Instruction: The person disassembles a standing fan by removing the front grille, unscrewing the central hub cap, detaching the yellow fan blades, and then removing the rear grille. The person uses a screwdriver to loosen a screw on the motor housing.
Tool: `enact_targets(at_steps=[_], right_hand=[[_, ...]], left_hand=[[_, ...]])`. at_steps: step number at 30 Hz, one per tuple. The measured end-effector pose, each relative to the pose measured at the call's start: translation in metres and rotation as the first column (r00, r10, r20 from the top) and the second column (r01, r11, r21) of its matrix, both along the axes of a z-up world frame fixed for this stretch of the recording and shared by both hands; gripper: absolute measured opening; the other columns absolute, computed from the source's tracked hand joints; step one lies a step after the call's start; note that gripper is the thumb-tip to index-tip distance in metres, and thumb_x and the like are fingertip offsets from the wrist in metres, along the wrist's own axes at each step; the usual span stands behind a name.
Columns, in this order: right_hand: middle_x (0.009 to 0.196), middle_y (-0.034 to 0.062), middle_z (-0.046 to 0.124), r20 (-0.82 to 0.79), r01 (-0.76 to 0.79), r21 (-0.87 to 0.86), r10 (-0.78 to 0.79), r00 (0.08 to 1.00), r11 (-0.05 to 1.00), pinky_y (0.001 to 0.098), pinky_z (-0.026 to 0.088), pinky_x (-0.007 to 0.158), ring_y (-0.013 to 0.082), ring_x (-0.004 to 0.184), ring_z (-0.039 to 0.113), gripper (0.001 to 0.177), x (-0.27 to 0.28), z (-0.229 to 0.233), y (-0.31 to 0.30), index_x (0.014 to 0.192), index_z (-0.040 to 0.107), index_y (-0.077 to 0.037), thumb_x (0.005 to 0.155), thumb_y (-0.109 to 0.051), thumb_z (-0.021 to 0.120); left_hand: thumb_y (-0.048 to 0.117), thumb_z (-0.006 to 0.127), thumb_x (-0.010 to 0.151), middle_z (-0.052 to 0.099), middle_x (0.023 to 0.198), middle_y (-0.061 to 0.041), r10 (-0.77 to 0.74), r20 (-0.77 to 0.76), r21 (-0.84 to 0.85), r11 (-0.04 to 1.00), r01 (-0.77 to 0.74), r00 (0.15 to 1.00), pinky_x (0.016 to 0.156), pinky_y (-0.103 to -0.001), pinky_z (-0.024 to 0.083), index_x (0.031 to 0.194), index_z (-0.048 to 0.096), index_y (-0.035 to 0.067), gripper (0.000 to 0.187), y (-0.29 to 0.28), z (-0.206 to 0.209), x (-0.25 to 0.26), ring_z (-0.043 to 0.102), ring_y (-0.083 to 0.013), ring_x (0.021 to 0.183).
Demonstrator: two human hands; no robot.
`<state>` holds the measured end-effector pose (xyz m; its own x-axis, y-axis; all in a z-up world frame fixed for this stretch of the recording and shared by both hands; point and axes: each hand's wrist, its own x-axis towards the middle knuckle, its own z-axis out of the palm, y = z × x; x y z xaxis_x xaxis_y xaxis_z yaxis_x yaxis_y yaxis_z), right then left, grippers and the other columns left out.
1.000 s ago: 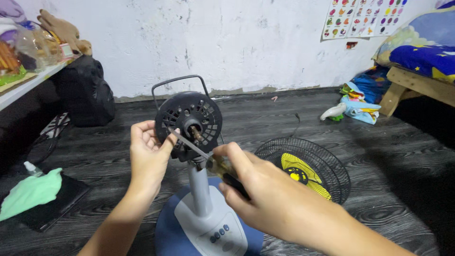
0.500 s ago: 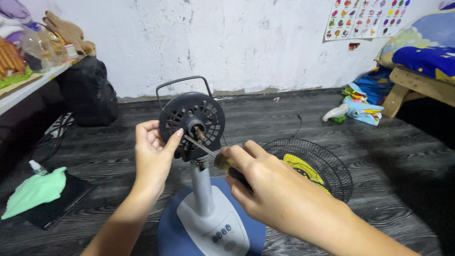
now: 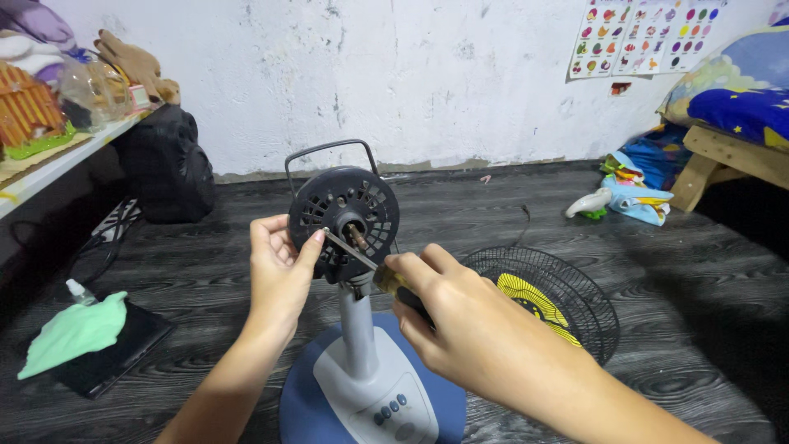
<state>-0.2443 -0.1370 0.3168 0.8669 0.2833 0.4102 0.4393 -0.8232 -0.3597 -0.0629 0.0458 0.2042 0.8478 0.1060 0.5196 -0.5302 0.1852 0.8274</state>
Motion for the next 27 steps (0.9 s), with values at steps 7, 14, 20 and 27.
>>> enact_targets(at_steps=[7,14,20,27], right_hand=[[0.104,0.0195,0.064,0.031,-0.024,0.012,0.023,0.999,1.000,0.0462,0.056,0.076,0.0413,0.089,0.069,0.043,0.005,-0.001,0.003,0.125,0.060,0.002,0.086,-0.014,0.067],[0.101,0.0179,0.064,0.043,0.080,-0.046,-0.078,0.996,0.996,0.0471,0.057,0.070,0.0405,0.080,0.070,0.047,0.005,-0.003,0.016,0.131,0.061,-0.002,0.086,-0.014,0.066],[0.108,0.0166,0.062,0.154,0.150,-0.322,-0.105,0.983,0.935,0.0487,0.055,0.062,0.0377,0.076,0.070,0.042,0.004,-0.003,0.036,0.127,0.059,0.000,0.088,-0.013,0.060],[0.102,0.0211,0.059,0.200,0.112,-0.355,-0.042,0.979,0.928,0.0486,0.055,0.055,0.0372,0.065,0.069,0.027,-0.001,-0.001,0.051,0.108,0.060,0.005,0.086,-0.010,0.059]], left_hand=[[0.005,0.069,0.091,0.064,0.111,-0.011,-0.007,-0.053,0.014,1.000,0.008,0.999,0.087,-0.027,0.057,0.122,0.041,0.004,0.041,0.001,0.002,-0.004,0.067,-0.0135,0.102],[0.004,0.069,0.093,0.064,0.111,-0.012,-0.001,-0.013,0.008,1.000,0.001,1.000,0.087,-0.027,0.056,0.121,0.041,0.003,0.039,0.000,0.001,-0.003,0.066,-0.0136,0.101],[0.004,0.068,0.093,0.063,0.108,-0.011,0.008,-0.019,0.020,1.000,-0.008,1.000,0.084,-0.027,0.056,0.119,0.040,0.003,0.038,-0.002,-0.002,0.002,0.065,-0.0127,0.097],[0.002,0.067,0.093,0.063,0.106,-0.011,-0.018,0.031,0.004,1.000,0.018,0.999,0.083,-0.026,0.056,0.120,0.039,0.003,0.039,-0.001,-0.010,0.008,0.065,-0.0124,0.095]])
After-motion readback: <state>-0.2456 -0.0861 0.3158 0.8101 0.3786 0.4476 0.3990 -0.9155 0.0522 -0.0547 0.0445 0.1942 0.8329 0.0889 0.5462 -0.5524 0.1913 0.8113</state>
